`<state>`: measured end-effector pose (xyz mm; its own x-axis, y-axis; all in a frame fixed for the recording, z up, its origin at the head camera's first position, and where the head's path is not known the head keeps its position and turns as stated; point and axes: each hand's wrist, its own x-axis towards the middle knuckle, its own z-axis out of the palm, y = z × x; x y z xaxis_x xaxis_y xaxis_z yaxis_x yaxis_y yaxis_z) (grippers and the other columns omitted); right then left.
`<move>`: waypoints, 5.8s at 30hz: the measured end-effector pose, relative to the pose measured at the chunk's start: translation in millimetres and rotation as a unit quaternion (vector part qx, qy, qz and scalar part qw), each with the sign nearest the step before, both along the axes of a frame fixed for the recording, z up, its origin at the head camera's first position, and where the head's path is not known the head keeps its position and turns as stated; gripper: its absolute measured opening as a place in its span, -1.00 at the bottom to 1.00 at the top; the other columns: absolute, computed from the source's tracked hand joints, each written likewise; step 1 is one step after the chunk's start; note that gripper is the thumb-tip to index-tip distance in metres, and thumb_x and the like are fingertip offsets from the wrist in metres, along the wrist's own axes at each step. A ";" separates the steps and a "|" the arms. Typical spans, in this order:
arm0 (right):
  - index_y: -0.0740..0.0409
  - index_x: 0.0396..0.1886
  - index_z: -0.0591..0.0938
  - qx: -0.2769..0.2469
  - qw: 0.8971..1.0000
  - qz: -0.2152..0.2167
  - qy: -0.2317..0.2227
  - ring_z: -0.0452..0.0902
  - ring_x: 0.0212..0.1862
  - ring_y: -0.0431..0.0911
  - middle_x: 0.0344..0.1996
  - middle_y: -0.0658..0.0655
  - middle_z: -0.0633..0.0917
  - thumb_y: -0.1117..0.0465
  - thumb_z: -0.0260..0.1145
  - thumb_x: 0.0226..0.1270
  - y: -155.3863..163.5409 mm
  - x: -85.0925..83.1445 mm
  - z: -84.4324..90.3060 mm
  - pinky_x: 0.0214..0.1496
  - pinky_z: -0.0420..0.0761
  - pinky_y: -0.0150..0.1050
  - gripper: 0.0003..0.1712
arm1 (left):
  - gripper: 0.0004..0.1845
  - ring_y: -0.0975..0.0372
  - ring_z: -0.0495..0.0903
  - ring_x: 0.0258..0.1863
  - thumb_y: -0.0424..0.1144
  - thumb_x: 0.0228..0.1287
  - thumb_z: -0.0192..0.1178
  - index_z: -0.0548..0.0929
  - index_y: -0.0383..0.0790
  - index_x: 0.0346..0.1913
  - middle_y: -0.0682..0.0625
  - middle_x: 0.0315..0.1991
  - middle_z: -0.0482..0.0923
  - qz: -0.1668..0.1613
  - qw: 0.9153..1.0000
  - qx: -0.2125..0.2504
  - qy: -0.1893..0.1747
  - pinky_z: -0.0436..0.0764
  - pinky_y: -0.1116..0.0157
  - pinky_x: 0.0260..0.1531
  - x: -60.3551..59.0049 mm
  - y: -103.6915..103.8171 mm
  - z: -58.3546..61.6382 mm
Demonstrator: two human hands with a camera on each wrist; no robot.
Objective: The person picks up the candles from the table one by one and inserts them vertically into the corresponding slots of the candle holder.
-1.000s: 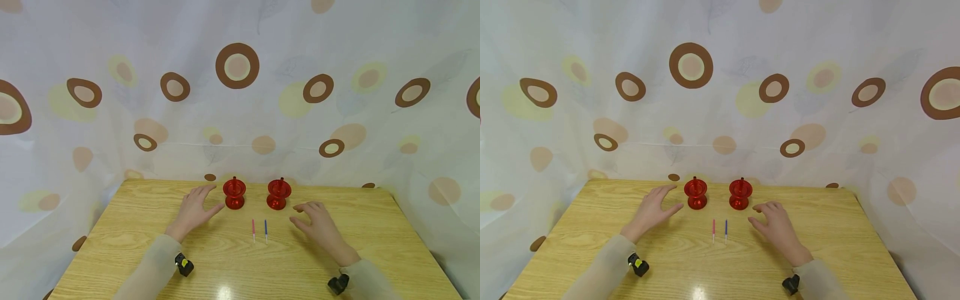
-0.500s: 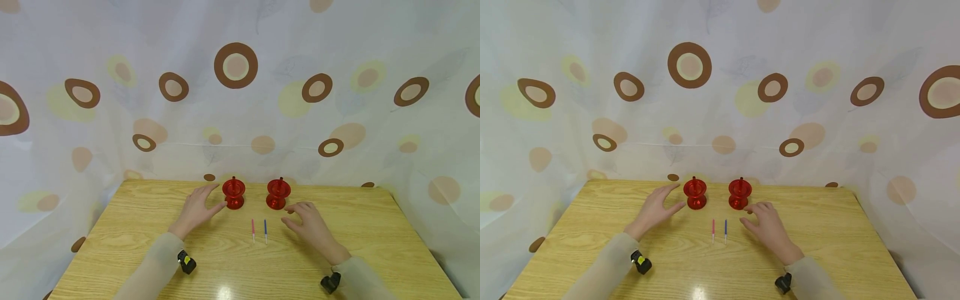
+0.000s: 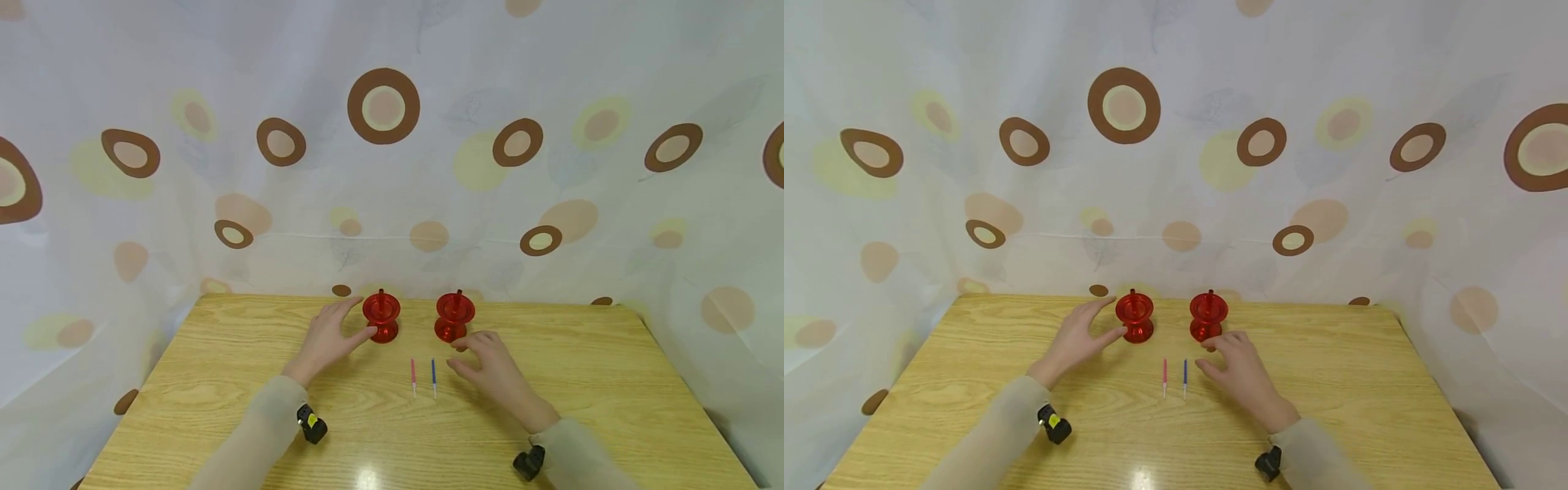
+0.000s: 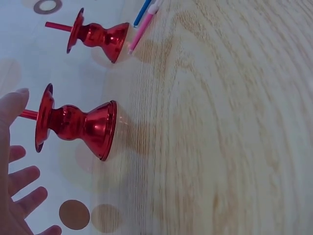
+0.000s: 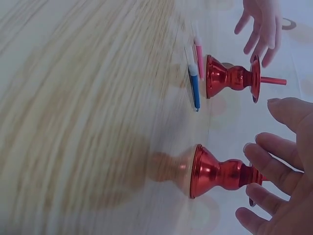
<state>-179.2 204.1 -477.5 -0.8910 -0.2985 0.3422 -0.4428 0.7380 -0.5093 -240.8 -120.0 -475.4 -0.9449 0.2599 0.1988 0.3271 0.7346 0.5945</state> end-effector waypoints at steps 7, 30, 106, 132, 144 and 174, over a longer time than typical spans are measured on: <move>0.21 -0.05 0.76 0.000 1.000 0.003 -0.012 0.53 0.09 0.16 -0.08 0.11 0.76 0.20 0.53 0.31 -9.2 0.8 -0.6 0.16 0.57 0.16 -0.73 | -0.19 -0.11 0.32 0.49 0.24 0.33 0.34 0.43 -0.09 0.51 -0.13 0.48 0.41 0.000 1.000 0.019 -0.005 0.25 -0.30 0.42 -2.1 1.3 -1.7; 0.16 -0.12 0.79 -0.056 0.995 0.006 -0.078 0.53 0.09 0.10 -0.29 -0.06 0.79 0.25 0.52 0.32 -36.7 -0.3 -12.2 0.19 0.52 0.13 -0.83 | -0.21 -0.12 0.28 0.51 0.19 0.33 0.38 0.46 -0.13 0.49 -0.13 0.48 0.41 -0.015 0.997 0.070 -0.017 0.28 -0.24 0.44 -11.7 7.6 -7.9; -0.11 -0.66 0.58 0.138 0.986 -0.085 -0.041 0.59 0.00 0.16 -0.62 -0.16 0.63 0.11 0.60 0.18 -86.6 14.1 -21.2 0.36 0.10 0.62 -0.64 | -0.22 -0.10 0.17 0.56 -0.06 0.27 0.50 0.47 -0.22 0.49 -0.16 0.48 0.41 -0.040 0.984 0.165 -0.049 0.18 -0.17 0.52 -26.4 19.4 -23.4; 0.00 -0.54 0.65 0.071 0.994 -0.082 0.025 0.58 -0.04 0.15 -0.63 -0.14 0.58 0.25 0.56 0.17 -88.2 6.2 -14.5 0.21 0.39 0.40 -0.78 | -0.25 -0.11 0.24 0.53 -0.07 0.31 0.47 0.46 -0.23 0.49 -0.17 0.47 0.43 -0.050 0.985 0.161 -0.045 0.23 -0.17 0.50 -29.8 19.6 -22.8; 0.06 -0.31 0.82 0.026 0.996 -0.082 0.037 0.54 -0.02 0.11 -0.53 -0.16 0.72 0.24 0.54 0.23 -89.9 -2.7 -1.4 0.17 0.39 0.23 -0.95 | -0.25 -0.11 0.26 0.53 -0.09 0.31 0.47 0.47 -0.23 0.49 -0.17 0.47 0.43 -0.051 0.984 0.164 -0.046 0.24 -0.18 0.48 -31.1 19.9 -23.3; 0.09 -0.21 0.85 -0.110 0.994 -0.026 0.008 0.55 0.13 0.18 -0.25 0.07 0.81 0.21 0.51 0.34 -95.8 -41.8 26.4 0.25 0.43 0.37 -0.91 | -0.32 -0.09 0.34 0.48 -0.11 0.33 0.46 0.52 -0.23 0.46 -0.15 0.43 0.48 -0.067 0.978 0.193 -0.031 0.30 -0.18 0.45 -32.1 21.0 -25.1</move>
<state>-221.0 108.4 -451.1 -0.8971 -0.1697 0.4080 -0.4168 0.6317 -0.6536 -272.9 -99.0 -500.5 -0.9211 0.2981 0.2505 0.3596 0.4047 0.8407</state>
